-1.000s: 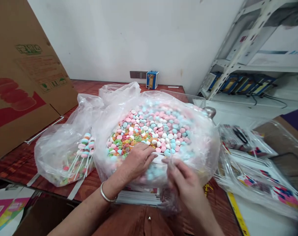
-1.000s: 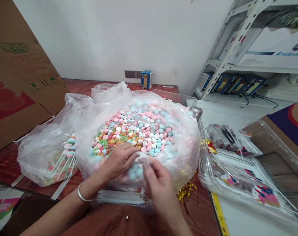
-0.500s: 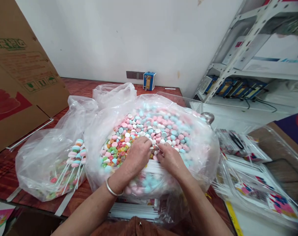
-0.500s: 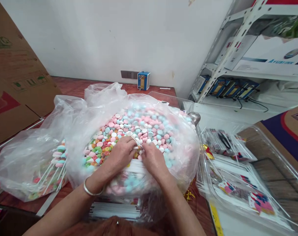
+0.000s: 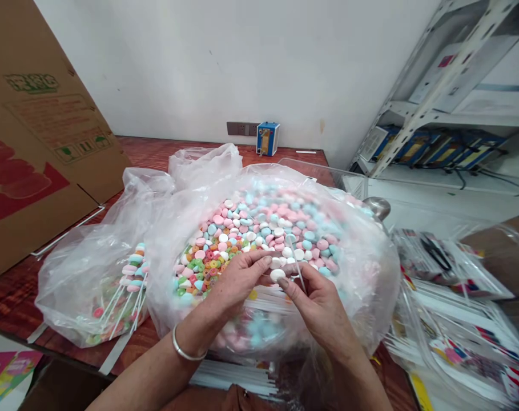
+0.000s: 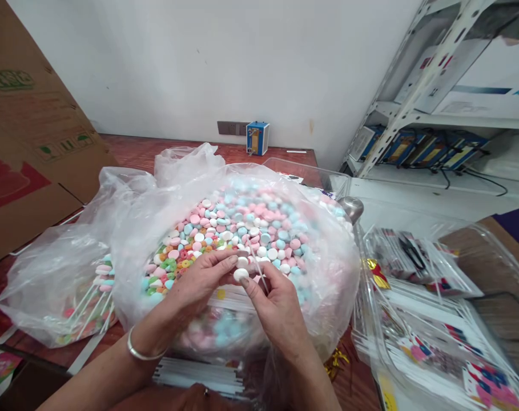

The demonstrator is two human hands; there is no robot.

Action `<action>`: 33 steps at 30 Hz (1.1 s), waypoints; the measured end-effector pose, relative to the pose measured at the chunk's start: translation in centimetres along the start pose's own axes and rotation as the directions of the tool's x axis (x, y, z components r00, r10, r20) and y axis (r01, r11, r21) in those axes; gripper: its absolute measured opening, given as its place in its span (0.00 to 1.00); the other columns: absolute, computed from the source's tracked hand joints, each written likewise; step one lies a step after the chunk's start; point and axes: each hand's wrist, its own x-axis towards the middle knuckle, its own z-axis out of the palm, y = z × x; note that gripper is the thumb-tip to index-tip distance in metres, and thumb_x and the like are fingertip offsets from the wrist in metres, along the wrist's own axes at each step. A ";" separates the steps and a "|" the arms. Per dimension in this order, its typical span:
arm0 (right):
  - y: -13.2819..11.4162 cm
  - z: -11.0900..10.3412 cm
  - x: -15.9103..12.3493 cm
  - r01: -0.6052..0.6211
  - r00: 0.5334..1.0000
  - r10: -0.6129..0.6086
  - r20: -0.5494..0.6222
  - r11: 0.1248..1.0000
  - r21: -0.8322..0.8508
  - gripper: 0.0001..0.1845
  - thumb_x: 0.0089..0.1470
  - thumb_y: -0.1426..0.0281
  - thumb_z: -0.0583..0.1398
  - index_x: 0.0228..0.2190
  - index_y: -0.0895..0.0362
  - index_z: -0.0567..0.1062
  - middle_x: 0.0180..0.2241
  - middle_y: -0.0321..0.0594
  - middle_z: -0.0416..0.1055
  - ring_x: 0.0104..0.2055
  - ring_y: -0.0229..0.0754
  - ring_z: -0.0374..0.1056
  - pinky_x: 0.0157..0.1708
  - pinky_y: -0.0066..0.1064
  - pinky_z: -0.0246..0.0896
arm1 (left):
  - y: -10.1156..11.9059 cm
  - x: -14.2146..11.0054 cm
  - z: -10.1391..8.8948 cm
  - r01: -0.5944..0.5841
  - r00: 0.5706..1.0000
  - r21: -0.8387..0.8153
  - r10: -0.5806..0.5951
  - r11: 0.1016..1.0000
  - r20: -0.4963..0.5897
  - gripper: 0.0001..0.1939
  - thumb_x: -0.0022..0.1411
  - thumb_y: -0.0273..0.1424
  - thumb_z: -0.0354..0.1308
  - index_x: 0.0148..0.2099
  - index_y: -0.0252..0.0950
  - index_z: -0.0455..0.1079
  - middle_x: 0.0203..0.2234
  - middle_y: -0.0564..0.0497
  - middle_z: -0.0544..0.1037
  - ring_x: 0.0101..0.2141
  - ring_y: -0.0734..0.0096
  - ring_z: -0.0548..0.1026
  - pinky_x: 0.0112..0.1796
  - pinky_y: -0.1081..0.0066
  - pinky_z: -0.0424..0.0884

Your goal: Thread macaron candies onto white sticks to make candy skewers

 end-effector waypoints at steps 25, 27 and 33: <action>-1.5 1.3 -3.1 -0.055 0.997 0.075 0.017 0.853 -0.520 0.19 0.68 0.57 0.46 0.42 0.52 0.73 0.30 0.38 0.74 0.30 0.43 0.68 0.30 0.30 0.58 | 0.1 -0.2 -0.9 -0.088 0.973 0.082 0.103 0.993 -0.206 0.22 0.54 0.33 0.66 0.51 0.32 0.74 0.33 0.48 0.82 0.32 0.68 0.81 0.38 0.68 0.77; -1.5 1.5 -3.7 -0.058 0.987 0.122 0.100 0.871 -0.489 0.20 0.68 0.57 0.45 0.42 0.52 0.73 0.31 0.38 0.74 0.31 0.43 0.69 0.31 0.30 0.59 | 0.0 -0.1 -1.2 -0.093 0.966 0.113 0.117 0.989 -0.231 0.22 0.54 0.32 0.66 0.51 0.32 0.74 0.30 0.49 0.82 0.31 0.69 0.80 0.35 0.70 0.77; -1.8 1.9 -3.6 -0.129 0.976 0.186 0.112 0.911 -0.392 0.20 0.68 0.57 0.47 0.32 0.53 0.70 0.27 0.36 0.70 0.29 0.40 0.64 0.29 0.29 0.57 | 0.0 -0.3 -1.2 -0.124 0.963 0.140 0.153 0.982 -0.221 0.22 0.54 0.31 0.65 0.52 0.31 0.75 0.31 0.49 0.82 0.32 0.70 0.79 0.34 0.72 0.75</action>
